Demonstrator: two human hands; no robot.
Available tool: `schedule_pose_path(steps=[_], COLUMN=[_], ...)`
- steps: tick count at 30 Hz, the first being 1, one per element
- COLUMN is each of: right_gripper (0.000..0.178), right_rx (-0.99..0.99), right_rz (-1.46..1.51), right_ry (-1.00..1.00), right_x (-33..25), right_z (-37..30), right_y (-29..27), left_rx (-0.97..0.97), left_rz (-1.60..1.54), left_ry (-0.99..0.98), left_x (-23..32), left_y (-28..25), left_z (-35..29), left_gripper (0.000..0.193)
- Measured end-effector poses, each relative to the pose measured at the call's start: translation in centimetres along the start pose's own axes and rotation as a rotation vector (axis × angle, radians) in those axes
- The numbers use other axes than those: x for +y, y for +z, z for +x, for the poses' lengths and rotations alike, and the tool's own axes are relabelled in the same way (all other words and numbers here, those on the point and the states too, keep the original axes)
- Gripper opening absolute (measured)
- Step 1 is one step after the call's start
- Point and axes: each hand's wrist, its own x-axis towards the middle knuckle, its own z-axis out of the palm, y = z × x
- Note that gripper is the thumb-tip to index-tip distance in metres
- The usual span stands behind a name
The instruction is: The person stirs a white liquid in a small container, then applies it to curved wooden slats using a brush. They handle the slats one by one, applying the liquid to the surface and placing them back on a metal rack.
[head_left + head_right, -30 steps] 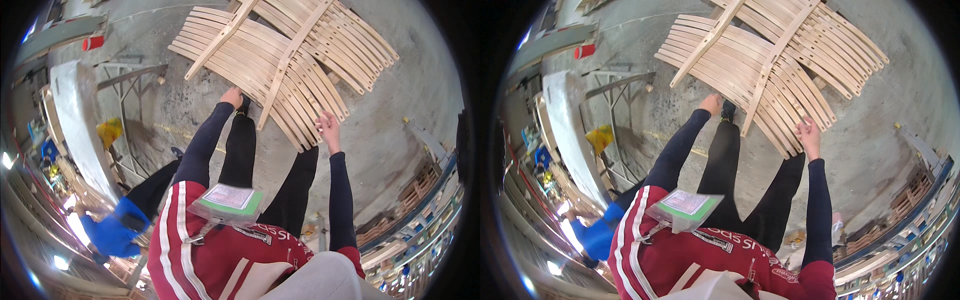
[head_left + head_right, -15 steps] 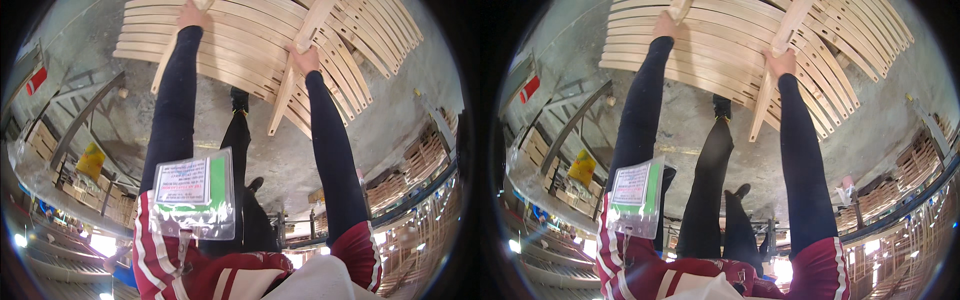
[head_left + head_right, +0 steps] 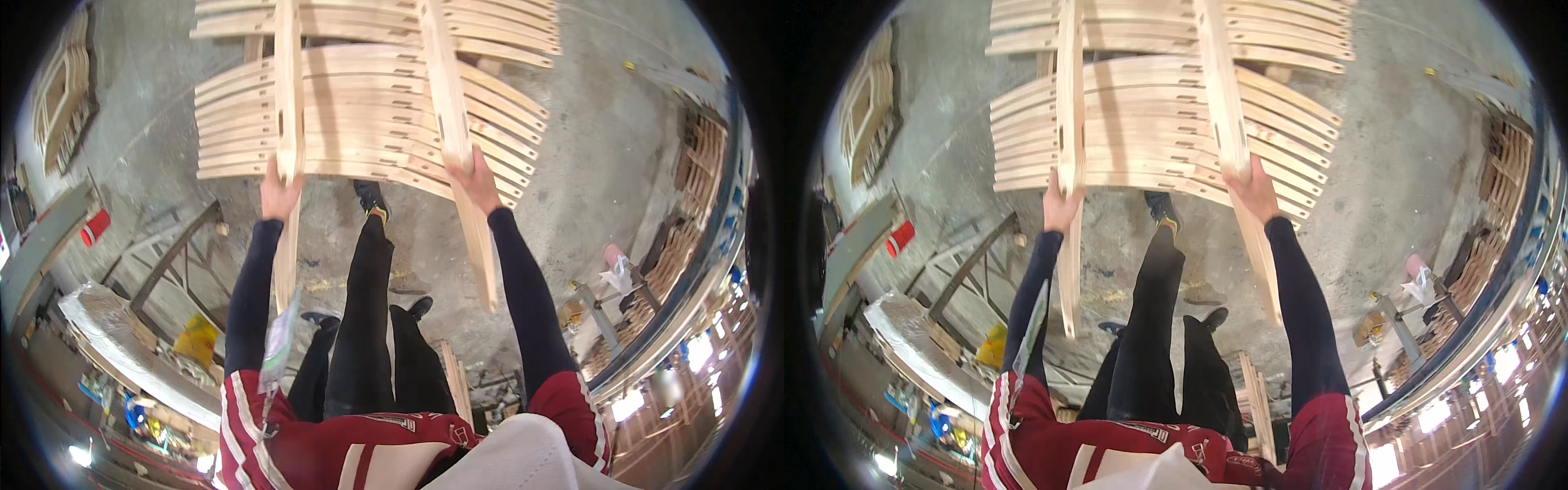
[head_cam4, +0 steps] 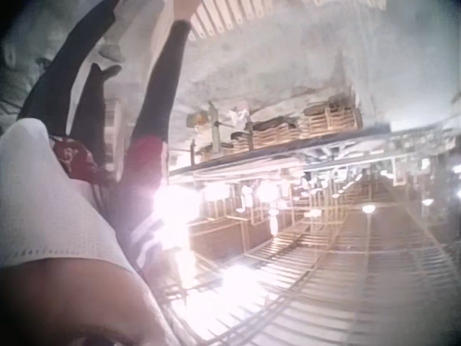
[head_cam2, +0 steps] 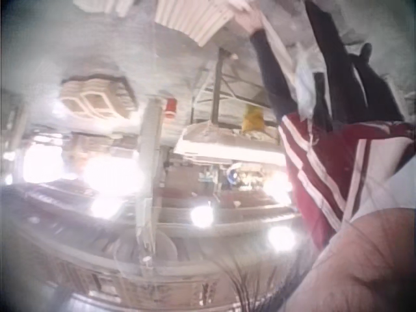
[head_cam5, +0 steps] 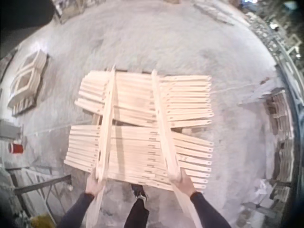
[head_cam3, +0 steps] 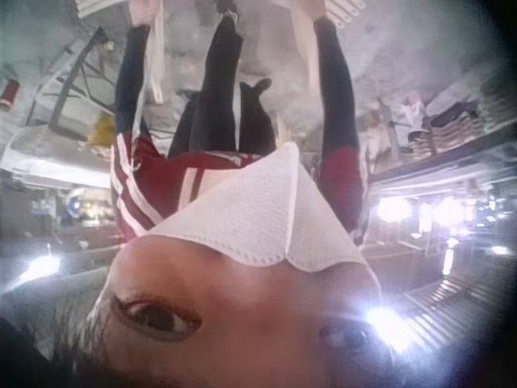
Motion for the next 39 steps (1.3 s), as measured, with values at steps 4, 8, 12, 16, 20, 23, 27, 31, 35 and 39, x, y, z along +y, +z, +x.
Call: schedule_pose_path(steps=[4,8,12,16,20,23,27,31,35,39], right_gripper=[0.063,0.060,0.062,0.070,0.070,0.071,0.074,0.075,0.074,0.059], right_rx=[-0.054,-0.084,-0.148,-0.036,0.126,0.298,0.692,1.107,1.411,1.707], right_rz=[0.170,0.117,0.062,0.189,0.416,0.528,0.479,0.437,0.534,0.490], right_ry=[0.060,0.059,0.143,0.082,0.095,0.034,-0.142,-0.273,-0.304,-0.227], right_x=[0.4,0.0,2.4,4.0,2.8,2.4,3.5,6.8,10.4,15.4], right_z=[-12.9,-27.8,-44.6,-59.6,-70.6,-74.0,-75.9,-78.1,-81.8,-86.7], right_y=[-9.0,-18.2,-25.5,-31.1,-37.1,-40.9,-47.0,-53.0,-59.5,-64.7], left_rx=[-0.120,-0.218,-0.376,-0.407,-0.430,-0.298,-0.210,-0.136,-0.135,-0.414], left_rz=[-0.106,-0.146,-0.345,-0.492,-0.484,-0.362,-0.344,-0.262,-0.155,-0.195], left_ry=[0.009,0.045,0.000,0.186,0.307,0.463,0.727,1.071,1.290,1.398], left_x=[5.8,10.8,18.6,25.3,37.3,43.8,53.6,63.3,74.0,84.3], left_y=[-3.5,-6.1,-5.6,-2.8,-0.2,0.2,3.3,8.0,13.3,22.1], left_z=[-10.6,-23.0,-35.0,-44.3,-50.5,-51.4,-51.5,-49.7,-49.9,-51.9], left_gripper=[0.049,0.045,0.046,0.052,0.055,0.075,0.088,0.081,0.075,0.069])
